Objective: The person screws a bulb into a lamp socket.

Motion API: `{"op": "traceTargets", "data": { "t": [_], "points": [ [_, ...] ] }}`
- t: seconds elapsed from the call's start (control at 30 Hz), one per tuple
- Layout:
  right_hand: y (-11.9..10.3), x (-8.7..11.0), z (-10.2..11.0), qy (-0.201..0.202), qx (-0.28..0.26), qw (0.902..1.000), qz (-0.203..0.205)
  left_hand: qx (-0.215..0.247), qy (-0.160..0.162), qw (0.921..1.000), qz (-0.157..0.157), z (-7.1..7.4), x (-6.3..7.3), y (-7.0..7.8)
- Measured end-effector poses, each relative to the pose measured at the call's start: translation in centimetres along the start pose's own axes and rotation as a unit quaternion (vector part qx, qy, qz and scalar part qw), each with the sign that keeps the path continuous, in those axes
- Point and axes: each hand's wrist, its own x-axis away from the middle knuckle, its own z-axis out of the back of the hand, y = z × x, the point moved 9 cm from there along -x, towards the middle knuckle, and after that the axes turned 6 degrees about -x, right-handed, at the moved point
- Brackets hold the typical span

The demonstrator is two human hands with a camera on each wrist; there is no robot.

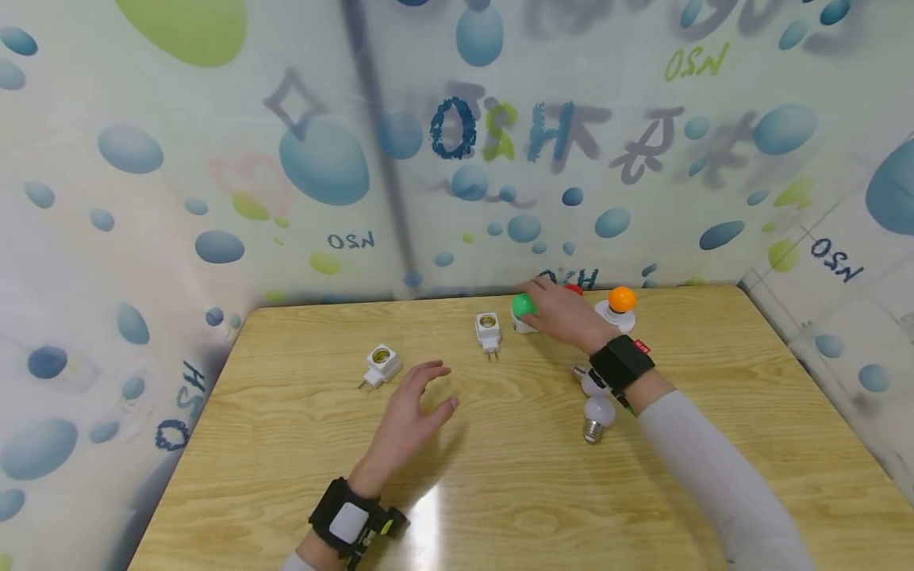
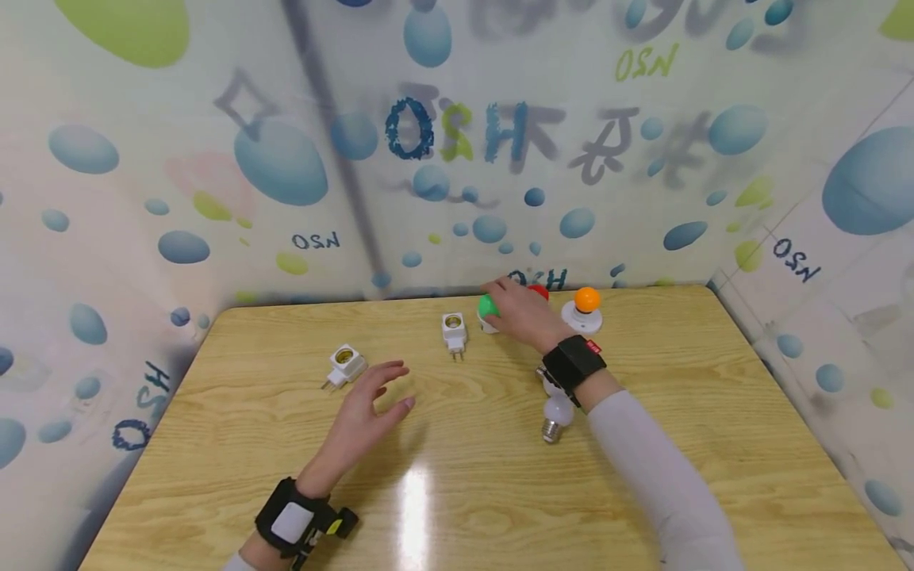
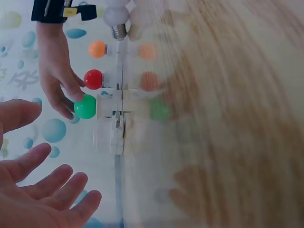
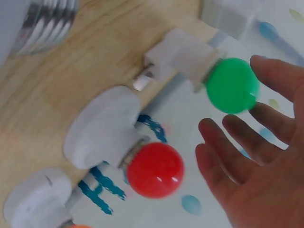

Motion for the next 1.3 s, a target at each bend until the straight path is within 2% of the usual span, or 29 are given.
{"op": "traceTargets", "data": {
  "t": [0.17,0.33,0.47,0.73,0.83,1.1,1.3],
  "points": [
    [-1.2,2.1,2.0,0.019,0.022,0.9994,0.018,-0.012,-0.008,0.9998,-0.011,-0.4,-0.8,0.5],
    [-1.9,4.4,3.4,0.053,0.025,0.9972,0.048,-0.011,-0.019,0.9997,0.007,-0.8,-2.3,0.8],
    [-1.5,6.4,3.6,0.076,0.010,0.9956,0.054,-0.014,-0.011,0.9998,0.013,-1.2,-3.7,1.1],
    [0.4,9.5,3.2,0.102,-0.015,0.9942,0.031,-0.059,-0.004,0.9964,0.060,-2.6,-7.0,0.6],
    [1.1,10.6,2.9,0.103,-0.022,0.9943,0.016,-0.070,-0.017,0.9951,0.068,-3.2,-8.4,0.5],
    [2.0,12.1,2.1,0.100,-0.039,0.9942,-0.002,-0.114,-0.085,0.9858,0.089,-5.3,-11.5,-0.3],
    [2.1,12.7,1.8,0.097,-0.049,0.9941,-0.010,-0.141,-0.097,0.9796,0.106,-6.7,-12.9,-0.6]
  ]
}}
